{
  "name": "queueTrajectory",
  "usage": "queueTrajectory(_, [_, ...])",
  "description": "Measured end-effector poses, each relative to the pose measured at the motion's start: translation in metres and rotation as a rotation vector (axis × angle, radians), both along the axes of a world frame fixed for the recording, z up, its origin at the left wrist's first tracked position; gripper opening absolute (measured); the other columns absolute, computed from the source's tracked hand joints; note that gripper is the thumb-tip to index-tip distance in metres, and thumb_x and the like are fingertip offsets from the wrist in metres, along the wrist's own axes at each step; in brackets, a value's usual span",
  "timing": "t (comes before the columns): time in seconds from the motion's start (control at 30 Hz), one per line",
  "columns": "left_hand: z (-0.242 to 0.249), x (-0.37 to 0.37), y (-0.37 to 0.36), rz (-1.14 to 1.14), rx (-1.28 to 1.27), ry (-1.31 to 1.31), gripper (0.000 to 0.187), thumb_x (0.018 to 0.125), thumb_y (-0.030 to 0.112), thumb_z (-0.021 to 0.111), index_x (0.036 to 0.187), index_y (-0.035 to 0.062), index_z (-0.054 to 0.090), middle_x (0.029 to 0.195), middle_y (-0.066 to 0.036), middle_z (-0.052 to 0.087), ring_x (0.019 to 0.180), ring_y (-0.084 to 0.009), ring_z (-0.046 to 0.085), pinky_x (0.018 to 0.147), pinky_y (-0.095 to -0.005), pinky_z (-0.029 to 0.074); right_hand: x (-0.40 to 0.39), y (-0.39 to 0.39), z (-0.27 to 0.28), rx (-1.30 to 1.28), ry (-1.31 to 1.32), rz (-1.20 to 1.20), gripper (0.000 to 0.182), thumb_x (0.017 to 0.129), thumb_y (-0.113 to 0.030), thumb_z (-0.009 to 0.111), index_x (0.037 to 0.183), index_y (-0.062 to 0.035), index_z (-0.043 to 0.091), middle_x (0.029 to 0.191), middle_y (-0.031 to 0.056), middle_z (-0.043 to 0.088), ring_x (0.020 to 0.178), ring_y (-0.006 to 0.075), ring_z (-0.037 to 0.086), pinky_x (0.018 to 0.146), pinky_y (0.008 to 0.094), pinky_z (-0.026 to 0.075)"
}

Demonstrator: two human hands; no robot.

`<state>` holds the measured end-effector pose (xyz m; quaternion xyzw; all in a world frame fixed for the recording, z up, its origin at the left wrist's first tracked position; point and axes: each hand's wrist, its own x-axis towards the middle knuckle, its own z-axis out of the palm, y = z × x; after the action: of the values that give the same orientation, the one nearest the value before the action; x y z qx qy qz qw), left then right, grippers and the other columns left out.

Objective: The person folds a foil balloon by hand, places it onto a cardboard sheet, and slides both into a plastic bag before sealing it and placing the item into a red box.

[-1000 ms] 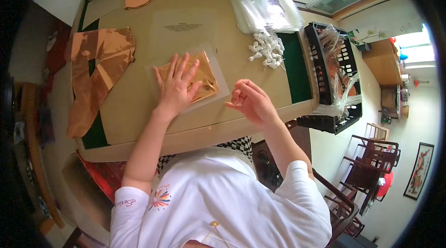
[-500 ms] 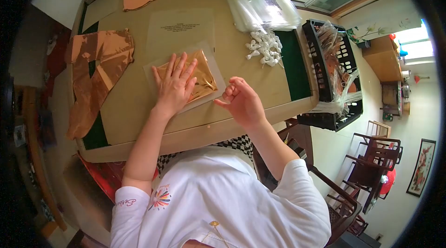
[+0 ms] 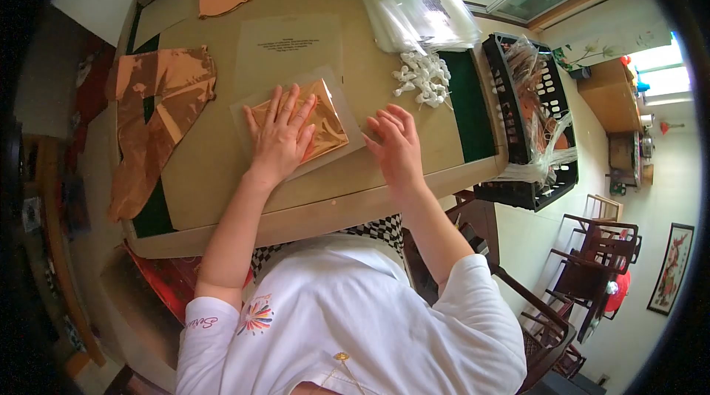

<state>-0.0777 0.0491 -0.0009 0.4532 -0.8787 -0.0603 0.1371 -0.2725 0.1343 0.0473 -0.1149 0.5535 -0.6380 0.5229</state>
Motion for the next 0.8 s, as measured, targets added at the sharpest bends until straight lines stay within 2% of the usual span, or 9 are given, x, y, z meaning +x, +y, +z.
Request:
queueTrajectory(0.13, [0.002, -0.001, -0.001, 0.000, 0.021, -0.025, 0.050, 0.097, 0.043, 0.045, 0.146, 0.0331, 0.037, 0.157, -0.001, 0.026, 0.146, -0.0246, 0.020, 0.107, -0.0737, 0.007, -0.008, -0.025, 0.000, 0.203, 0.233, 0.420, 0.031, 0.095, -0.025, 0.060, 0.119, -0.0065, 0.055, 0.104, 0.0054, 0.060, 0.092, 0.0138, 0.060, 0.074, 0.0302, 0.054])
queueTrajectory(0.23, [0.006, -0.001, 0.000, 0.004, 0.039, -0.030, 0.051, 0.097, 0.044, 0.044, 0.146, 0.0337, 0.036, 0.157, -0.001, 0.026, 0.146, -0.0245, 0.018, 0.107, -0.0738, 0.007, 0.007, -0.047, -0.001, 0.349, 0.517, 0.578, 0.038, 0.092, -0.031, 0.065, 0.114, -0.0028, 0.056, 0.095, 0.0057, 0.061, 0.085, 0.0124, 0.059, 0.071, 0.0293, 0.053])
queueTrajectory(0.27, [0.005, -0.001, 0.000, 0.004, 0.033, -0.029, 0.051, 0.097, 0.044, 0.045, 0.147, 0.0334, 0.036, 0.157, -0.001, 0.026, 0.146, -0.0247, 0.018, 0.107, -0.0741, 0.007, 0.011, -0.049, 0.005, 0.262, 0.775, 0.631, 0.041, 0.089, -0.033, 0.069, 0.111, -0.0002, 0.058, 0.086, 0.0056, 0.062, 0.079, 0.0121, 0.059, 0.070, 0.0279, 0.051])
queueTrajectory(0.37, [0.007, 0.001, 0.001, 0.006, 0.030, -0.001, 0.051, 0.097, 0.041, 0.045, 0.147, 0.0303, 0.037, 0.156, -0.002, 0.026, 0.146, -0.0256, 0.018, 0.107, -0.0738, 0.007, 0.000, -0.056, -0.031, 0.194, 1.005, 0.672, 0.047, 0.087, -0.028, 0.070, 0.116, 0.0056, 0.053, 0.096, 0.0187, 0.063, 0.090, 0.0211, 0.064, 0.071, 0.0361, 0.053])
queueTrajectory(0.53, [0.031, 0.014, -0.032, -0.004, 0.020, 0.058, 0.044, 0.098, 0.031, 0.045, 0.141, 0.0208, 0.045, 0.151, -0.004, 0.036, 0.144, -0.0242, 0.026, 0.112, -0.0671, 0.011, -0.002, -0.057, -0.031, 0.180, 0.803, 0.629, 0.037, 0.087, -0.025, 0.070, 0.101, 0.0059, 0.055, 0.087, 0.0168, 0.066, 0.081, 0.0204, 0.064, 0.070, 0.0342, 0.049])
queueTrajectory(0.57, [0.038, 0.018, -0.043, 0.004, 0.022, 0.049, 0.039, 0.097, 0.021, 0.044, 0.135, 0.0161, 0.051, 0.147, -0.005, 0.042, 0.141, -0.0237, 0.031, 0.114, -0.0623, 0.016, -0.004, -0.055, -0.035, 0.165, 0.784, 0.623, 0.036, 0.087, -0.025, 0.070, 0.098, 0.0054, 0.055, 0.085, 0.0156, 0.066, 0.079, 0.0196, 0.063, 0.068, 0.0335, 0.049])
queueTrajectory(0.63, [0.037, 0.033, -0.068, -0.018, 0.164, -0.142, 0.039, 0.096, 0.017, 0.045, 0.134, 0.0136, 0.051, 0.146, -0.006, 0.044, 0.139, -0.0240, 0.035, 0.114, -0.0591, 0.020, -0.007, -0.053, -0.032, 0.167, 0.765, 0.642, 0.029, 0.089, -0.021, 0.069, 0.097, 0.0043, 0.056, 0.083, 0.0082, 0.064, 0.078, 0.0118, 0.062, 0.068, 0.0258, 0.049])
queueTrajectory(0.67, [0.036, 0.038, -0.070, -0.034, 0.111, -0.124, 0.036, 0.095, 0.015, 0.047, 0.130, 0.0118, 0.054, 0.140, -0.006, 0.048, 0.134, -0.0246, 0.040, 0.114, -0.0568, 0.022, -0.008, -0.054, -0.029, 0.165, 0.757, 0.651, 0.026, 0.090, -0.019, 0.068, 0.096, 0.0038, 0.057, 0.082, 0.0045, 0.063, 0.077, 0.0080, 0.062, 0.067, 0.0219, 0.049])
queueTrajectory(0.8, [0.041, 0.044, -0.067, -0.127, -0.024, -0.147, 0.020, 0.088, 0.011, 0.054, 0.107, 0.0061, 0.060, 0.114, -0.007, 0.060, 0.111, -0.0252, 0.055, 0.105, -0.0472, 0.036, -0.013, -0.048, -0.022, 0.177, 0.663, 0.656, 0.023, 0.089, -0.016, 0.069, 0.092, 0.0032, 0.056, 0.082, 0.0043, 0.062, 0.074, 0.0071, 0.059, 0.066, 0.0214, 0.049])
